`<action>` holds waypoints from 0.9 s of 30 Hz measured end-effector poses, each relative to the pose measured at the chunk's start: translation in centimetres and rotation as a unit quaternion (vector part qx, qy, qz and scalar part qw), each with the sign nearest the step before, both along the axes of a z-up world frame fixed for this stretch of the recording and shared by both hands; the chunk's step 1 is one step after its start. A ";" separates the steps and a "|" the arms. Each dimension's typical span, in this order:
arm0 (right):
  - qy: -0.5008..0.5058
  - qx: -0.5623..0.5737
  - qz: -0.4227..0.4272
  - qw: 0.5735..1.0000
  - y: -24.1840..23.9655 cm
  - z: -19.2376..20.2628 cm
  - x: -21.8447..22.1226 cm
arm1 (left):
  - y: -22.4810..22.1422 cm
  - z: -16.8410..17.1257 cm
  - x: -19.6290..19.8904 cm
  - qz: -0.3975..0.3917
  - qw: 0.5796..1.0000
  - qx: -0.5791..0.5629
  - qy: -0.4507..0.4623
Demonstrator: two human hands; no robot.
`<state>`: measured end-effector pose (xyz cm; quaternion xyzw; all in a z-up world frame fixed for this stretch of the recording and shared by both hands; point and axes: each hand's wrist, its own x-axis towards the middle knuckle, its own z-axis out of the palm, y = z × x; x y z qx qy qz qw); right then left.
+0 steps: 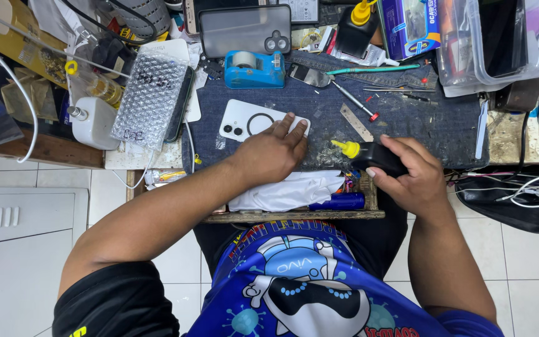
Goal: The person applies liquid adhesive from a bottle to the edges of a phone back panel and then presses the panel onto the phone body.
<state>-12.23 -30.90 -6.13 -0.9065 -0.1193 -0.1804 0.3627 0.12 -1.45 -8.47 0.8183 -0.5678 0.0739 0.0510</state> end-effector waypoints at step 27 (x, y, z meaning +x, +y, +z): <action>-0.074 -0.296 0.023 0.952 3.0 5.4 3.9 | -0.9 4.0 4.8 0.032 0.986 -0.088 0.137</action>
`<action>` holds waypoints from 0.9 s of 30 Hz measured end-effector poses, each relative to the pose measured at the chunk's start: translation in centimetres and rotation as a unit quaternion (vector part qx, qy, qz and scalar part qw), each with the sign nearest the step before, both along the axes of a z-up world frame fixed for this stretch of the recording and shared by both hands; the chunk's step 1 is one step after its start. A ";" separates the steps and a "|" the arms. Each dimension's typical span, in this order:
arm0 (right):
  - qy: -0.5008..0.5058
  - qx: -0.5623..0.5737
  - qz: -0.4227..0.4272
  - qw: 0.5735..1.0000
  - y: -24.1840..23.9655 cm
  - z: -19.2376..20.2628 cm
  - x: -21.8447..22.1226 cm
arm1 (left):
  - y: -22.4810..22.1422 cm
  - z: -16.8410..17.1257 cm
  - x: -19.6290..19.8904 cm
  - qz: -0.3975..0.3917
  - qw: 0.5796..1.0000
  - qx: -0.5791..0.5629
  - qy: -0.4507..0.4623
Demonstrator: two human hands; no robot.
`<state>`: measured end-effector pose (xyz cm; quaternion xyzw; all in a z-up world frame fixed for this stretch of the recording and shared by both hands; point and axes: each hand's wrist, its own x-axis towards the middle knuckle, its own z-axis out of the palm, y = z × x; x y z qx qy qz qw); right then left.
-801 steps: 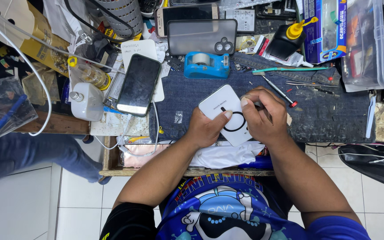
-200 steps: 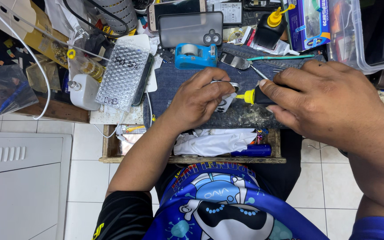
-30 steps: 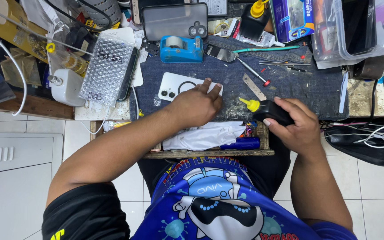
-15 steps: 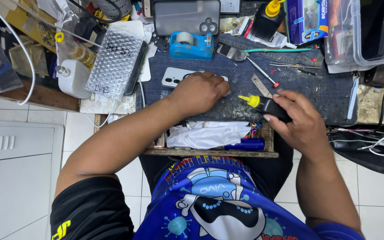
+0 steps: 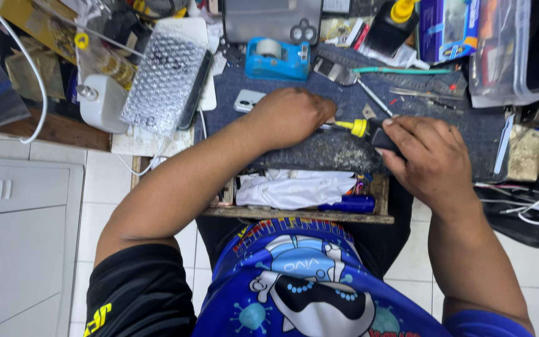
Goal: The person applies liquid adhesive from a bottle to the edges of a phone back panel and then presses the panel onto the phone body.
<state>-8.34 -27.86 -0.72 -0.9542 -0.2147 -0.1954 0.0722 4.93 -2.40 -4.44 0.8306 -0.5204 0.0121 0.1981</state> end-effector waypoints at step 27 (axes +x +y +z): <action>-0.040 -0.076 0.039 0.996 0.0 1.9 1.0 | 0.4 0.3 -0.2 0.006 0.999 -0.033 0.000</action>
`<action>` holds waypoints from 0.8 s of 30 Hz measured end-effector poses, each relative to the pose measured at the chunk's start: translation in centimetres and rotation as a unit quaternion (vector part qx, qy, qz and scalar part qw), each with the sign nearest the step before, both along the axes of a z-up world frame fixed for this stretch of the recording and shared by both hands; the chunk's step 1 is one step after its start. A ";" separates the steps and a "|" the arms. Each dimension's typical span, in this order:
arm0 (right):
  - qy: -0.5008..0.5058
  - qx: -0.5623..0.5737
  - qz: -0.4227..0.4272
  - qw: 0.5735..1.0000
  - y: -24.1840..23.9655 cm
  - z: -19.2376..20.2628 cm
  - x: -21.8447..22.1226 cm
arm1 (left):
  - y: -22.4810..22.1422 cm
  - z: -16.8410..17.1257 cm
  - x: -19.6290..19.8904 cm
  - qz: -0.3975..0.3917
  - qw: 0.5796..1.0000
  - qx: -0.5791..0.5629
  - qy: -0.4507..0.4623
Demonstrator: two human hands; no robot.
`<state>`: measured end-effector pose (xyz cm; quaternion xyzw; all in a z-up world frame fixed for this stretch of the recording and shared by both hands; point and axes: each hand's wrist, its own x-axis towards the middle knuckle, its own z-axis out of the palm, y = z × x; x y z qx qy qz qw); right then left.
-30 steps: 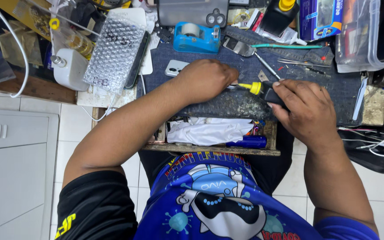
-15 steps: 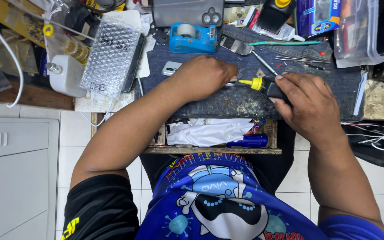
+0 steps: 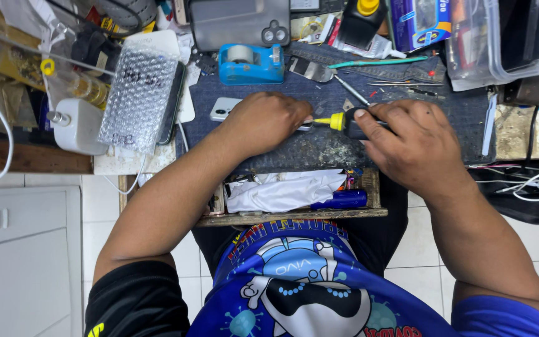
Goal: The person applies liquid adhesive from a bottle to the edges of a phone back panel and then presses the panel onto the phone body.
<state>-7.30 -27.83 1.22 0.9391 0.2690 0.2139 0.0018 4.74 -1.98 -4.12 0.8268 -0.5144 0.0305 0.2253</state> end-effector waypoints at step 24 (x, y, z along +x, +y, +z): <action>-0.017 -0.067 0.043 0.997 1.4 2.5 1.2 | -0.3 1.0 -0.3 0.016 0.999 0.036 -0.022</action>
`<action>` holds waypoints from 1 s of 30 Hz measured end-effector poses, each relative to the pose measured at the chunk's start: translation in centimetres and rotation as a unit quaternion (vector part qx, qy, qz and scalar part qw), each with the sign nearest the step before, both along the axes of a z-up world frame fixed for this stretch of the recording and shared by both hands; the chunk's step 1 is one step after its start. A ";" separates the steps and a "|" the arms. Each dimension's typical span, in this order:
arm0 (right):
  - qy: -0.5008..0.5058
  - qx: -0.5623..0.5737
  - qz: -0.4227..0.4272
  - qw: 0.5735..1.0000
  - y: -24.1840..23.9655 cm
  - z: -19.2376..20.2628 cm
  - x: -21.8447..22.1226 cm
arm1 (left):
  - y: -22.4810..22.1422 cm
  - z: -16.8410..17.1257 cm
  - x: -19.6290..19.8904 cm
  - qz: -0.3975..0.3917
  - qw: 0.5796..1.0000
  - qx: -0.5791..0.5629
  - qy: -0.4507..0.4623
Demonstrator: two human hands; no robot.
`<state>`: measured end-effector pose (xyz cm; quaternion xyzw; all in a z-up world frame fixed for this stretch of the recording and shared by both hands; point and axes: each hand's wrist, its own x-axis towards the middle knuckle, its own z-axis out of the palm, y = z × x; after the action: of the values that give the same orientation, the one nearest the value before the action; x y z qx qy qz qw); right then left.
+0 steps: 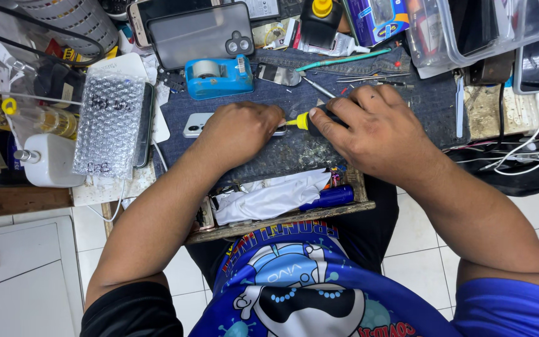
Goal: The person applies liquid adhesive from a bottle to the edges of a phone back panel and then presses the panel onto the phone body.
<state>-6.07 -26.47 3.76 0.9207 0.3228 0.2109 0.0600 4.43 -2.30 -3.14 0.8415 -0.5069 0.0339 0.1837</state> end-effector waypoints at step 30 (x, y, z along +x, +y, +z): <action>0.016 -0.057 -0.019 0.998 1.3 -0.6 1.0 | -0.4 -0.3 0.0 0.040 0.999 -0.009 0.005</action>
<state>-5.03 -25.17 3.18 0.9250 0.3176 0.1762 0.1115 4.41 -2.72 -3.47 0.8594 -0.4720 0.0419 0.1923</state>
